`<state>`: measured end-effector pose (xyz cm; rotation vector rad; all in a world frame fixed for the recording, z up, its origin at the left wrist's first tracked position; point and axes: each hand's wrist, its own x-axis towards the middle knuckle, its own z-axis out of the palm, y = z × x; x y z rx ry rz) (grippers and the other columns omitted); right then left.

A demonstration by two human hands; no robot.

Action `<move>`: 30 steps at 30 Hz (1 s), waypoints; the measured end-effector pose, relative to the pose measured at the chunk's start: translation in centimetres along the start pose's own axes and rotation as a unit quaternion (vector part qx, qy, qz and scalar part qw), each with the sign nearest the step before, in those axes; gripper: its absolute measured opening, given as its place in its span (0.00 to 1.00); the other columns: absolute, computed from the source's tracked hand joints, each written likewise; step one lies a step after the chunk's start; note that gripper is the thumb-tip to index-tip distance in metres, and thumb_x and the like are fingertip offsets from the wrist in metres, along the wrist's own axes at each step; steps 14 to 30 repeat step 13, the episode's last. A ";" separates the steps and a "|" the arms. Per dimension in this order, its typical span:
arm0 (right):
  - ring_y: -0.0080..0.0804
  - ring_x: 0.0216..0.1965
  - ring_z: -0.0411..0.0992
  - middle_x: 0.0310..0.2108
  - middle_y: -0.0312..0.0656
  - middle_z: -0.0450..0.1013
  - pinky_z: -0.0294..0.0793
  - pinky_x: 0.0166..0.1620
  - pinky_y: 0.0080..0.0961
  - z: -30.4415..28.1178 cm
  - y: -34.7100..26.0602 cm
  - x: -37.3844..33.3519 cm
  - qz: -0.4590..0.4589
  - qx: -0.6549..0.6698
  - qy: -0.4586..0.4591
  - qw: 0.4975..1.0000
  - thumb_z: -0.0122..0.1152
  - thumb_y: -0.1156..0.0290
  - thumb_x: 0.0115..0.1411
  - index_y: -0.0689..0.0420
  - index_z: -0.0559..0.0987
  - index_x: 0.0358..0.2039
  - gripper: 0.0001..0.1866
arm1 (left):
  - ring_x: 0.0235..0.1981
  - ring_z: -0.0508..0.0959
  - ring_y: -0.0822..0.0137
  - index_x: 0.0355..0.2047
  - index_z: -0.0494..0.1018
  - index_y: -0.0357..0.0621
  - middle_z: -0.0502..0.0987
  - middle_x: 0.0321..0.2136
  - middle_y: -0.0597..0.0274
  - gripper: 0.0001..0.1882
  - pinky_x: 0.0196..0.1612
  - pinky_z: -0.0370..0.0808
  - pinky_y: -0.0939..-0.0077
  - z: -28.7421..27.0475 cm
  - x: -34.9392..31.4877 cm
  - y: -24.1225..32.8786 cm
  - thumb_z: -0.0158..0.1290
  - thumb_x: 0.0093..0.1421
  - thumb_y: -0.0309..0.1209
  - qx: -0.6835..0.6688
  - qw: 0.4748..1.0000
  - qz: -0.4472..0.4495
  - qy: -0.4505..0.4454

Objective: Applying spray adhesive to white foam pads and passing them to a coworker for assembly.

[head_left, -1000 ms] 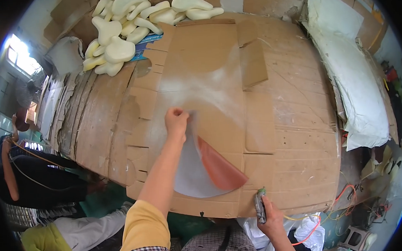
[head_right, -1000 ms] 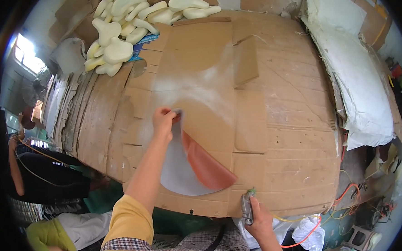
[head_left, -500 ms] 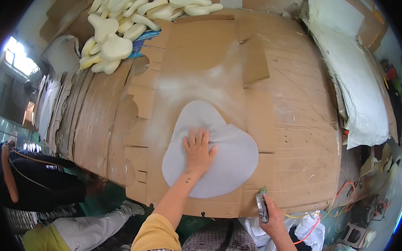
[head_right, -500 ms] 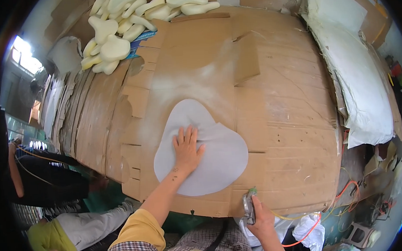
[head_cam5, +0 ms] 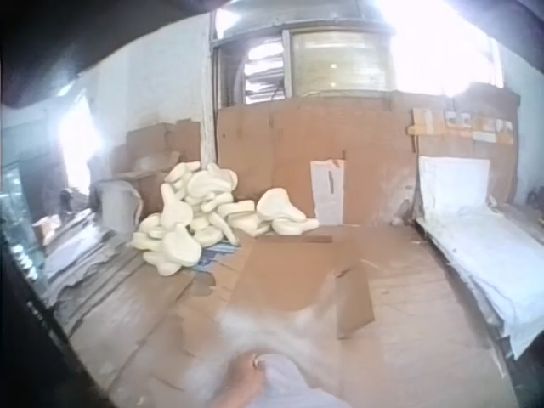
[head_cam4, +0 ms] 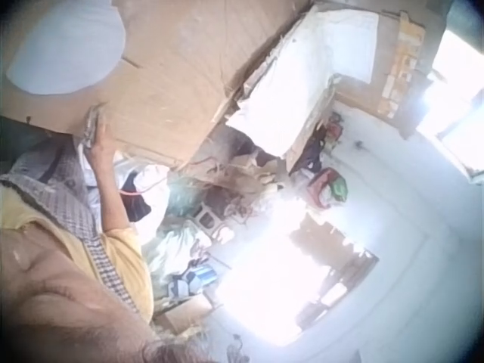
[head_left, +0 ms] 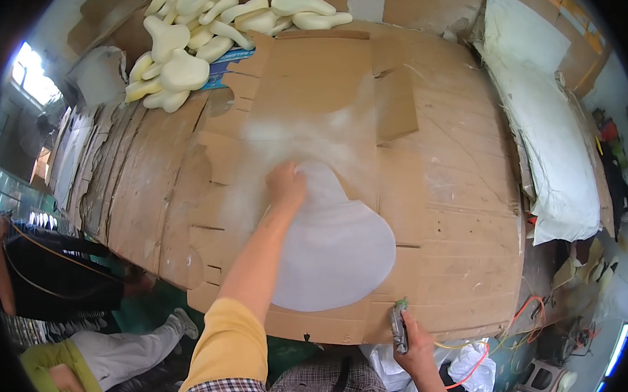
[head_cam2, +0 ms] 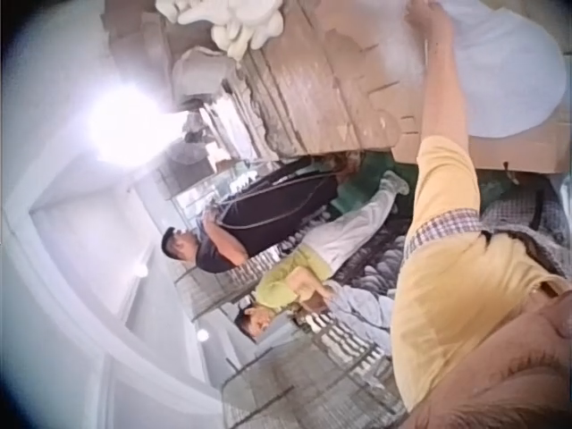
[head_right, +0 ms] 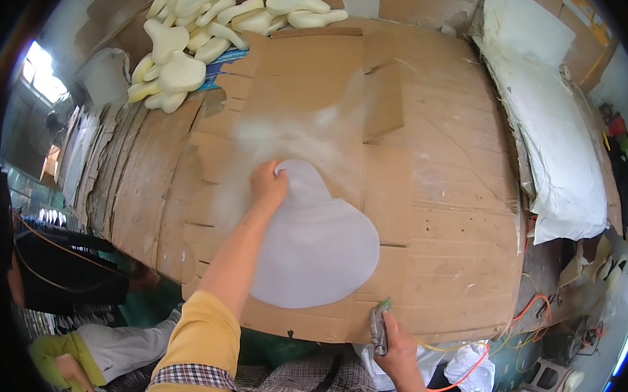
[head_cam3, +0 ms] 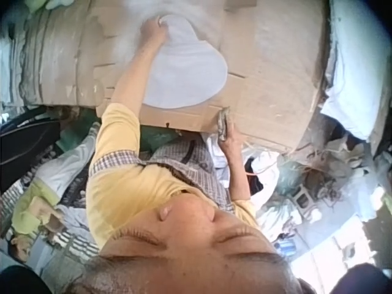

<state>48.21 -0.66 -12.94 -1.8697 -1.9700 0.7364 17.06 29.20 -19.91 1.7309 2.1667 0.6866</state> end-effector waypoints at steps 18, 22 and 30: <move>0.55 0.41 0.75 0.43 0.56 0.74 0.76 0.43 0.42 2.3 0.5 2.8 -0.136 0.012 -0.017 0.991 0.59 0.79 0.44 0.59 0.66 0.57 0.34 | 0.41 0.76 0.49 0.40 0.74 0.40 0.75 0.36 0.48 0.15 0.40 0.73 0.56 -4.9 0.2 -6.2 0.54 0.56 0.37 0.068 0.996 -0.059 0.024; 0.55 0.41 0.75 0.43 0.56 0.74 0.76 0.43 0.42 2.3 0.5 2.8 -0.136 0.012 -0.017 0.991 0.59 0.79 0.44 0.59 0.66 0.57 0.34 | 0.41 0.76 0.49 0.40 0.74 0.40 0.75 0.36 0.48 0.15 0.40 0.73 0.56 -4.9 0.2 -6.2 0.54 0.56 0.37 0.068 0.996 -0.059 0.024; 0.55 0.41 0.75 0.43 0.56 0.74 0.76 0.43 0.42 2.3 0.5 2.8 -0.136 0.012 -0.017 0.991 0.59 0.79 0.44 0.59 0.66 0.57 0.34 | 0.41 0.76 0.49 0.40 0.74 0.40 0.75 0.36 0.48 0.15 0.40 0.73 0.56 -4.9 0.2 -6.2 0.54 0.56 0.37 0.068 0.996 -0.059 0.024</move>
